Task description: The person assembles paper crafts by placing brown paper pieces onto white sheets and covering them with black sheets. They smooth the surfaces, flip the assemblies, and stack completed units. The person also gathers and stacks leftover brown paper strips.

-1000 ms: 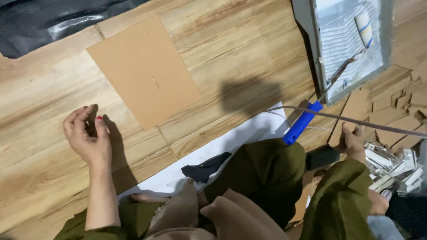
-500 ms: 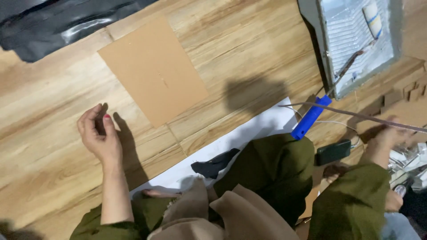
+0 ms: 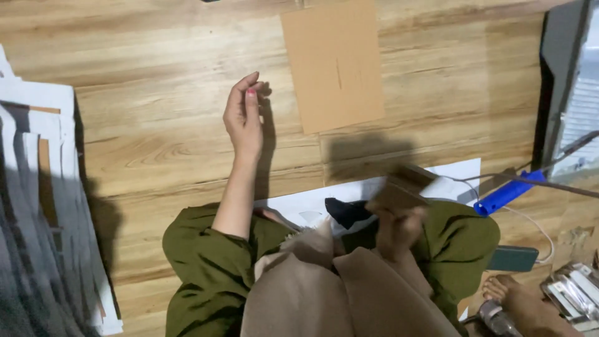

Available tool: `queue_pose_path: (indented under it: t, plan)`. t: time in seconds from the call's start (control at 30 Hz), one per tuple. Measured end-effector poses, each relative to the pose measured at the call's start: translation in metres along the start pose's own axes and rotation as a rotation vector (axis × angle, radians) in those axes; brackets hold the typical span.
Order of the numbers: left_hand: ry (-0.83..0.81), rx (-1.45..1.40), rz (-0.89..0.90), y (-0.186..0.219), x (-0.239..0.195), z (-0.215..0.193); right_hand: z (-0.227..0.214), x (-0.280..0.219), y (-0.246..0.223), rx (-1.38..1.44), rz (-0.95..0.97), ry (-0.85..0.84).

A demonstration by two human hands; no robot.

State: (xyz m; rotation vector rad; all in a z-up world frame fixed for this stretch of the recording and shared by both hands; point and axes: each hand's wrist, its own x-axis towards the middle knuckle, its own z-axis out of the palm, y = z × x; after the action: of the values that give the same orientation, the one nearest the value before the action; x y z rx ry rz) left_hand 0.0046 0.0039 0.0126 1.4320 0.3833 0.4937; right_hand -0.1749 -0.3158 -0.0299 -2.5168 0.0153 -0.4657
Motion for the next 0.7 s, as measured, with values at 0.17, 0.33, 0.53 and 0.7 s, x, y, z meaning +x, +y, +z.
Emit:
queue_pose_path:
  t: [0.17,0.33,0.53,0.7]
  plan:
    - [0.190,-0.061,0.013,-0.005,0.015,-0.014,0.079,0.079,-0.083,-0.123,-0.429,-0.185]
    - [0.320,0.076,0.059,-0.009,0.031,-0.030,0.085,0.099,-0.143,-0.299,-0.464,-0.473]
    - [0.173,-0.171,-0.324,-0.017,0.026,-0.035,0.129,0.111,-0.176,0.942,0.273,-0.780]
    - [-0.325,-0.759,-0.703,-0.011,0.009,-0.009,0.103,0.178,-0.212,0.924,0.177,-0.750]
